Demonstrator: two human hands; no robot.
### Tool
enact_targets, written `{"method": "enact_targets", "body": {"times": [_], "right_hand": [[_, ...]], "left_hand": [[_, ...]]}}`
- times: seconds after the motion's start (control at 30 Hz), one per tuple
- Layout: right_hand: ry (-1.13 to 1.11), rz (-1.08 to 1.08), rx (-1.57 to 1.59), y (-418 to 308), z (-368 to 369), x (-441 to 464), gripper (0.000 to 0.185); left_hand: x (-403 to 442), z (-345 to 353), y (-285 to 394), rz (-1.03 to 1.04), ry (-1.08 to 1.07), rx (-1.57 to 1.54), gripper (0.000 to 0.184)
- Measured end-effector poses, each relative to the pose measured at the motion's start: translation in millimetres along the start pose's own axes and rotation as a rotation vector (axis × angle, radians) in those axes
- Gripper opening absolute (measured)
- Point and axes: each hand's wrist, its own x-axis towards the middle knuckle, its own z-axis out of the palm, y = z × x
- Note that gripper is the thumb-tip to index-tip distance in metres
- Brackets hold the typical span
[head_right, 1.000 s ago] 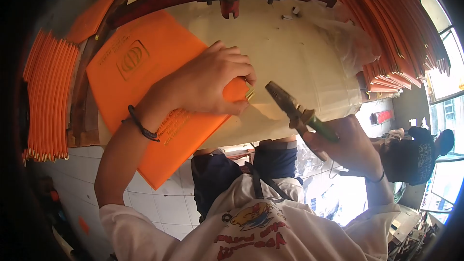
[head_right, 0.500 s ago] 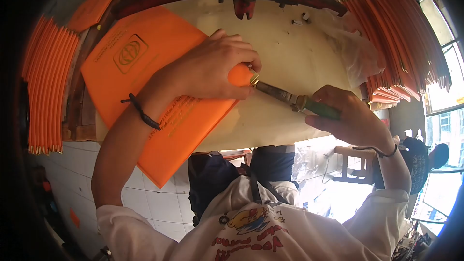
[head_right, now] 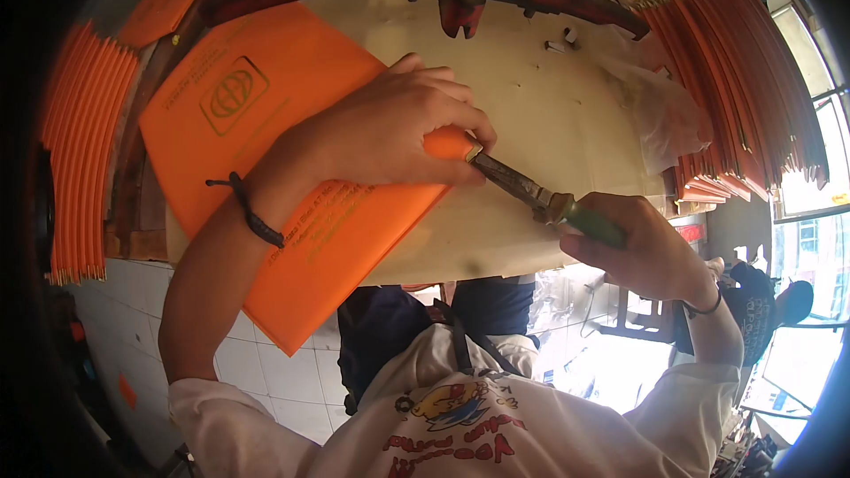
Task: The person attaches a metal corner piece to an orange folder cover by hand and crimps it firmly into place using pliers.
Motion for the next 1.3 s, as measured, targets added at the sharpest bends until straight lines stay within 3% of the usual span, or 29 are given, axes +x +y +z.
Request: {"method": "enact_targets", "body": {"times": [0.23, 0.63, 0.93, 1.3], "right_hand": [[0.066, -0.102, 0.002, 3, 7, -1, 0.037], [0.017, 0.027, -0.012, -6, 9, 2, 0.041], [-0.096, 0.030, 0.366, 3, 13, 0, 0.047], [-0.118, -0.063, 0.264, 9, 12, -1, 0.050]], "left_hand": [[-1, -3, 2, -0.013, -0.010, -0.011, 0.035], [-2, -3, 3, -0.005, 0.004, -0.010, 0.035], [-2, 2, 5, -0.004, 0.050, 0.031, 0.032], [-1, 7, 5, -0.013, 0.103, 0.042, 0.026]]}}
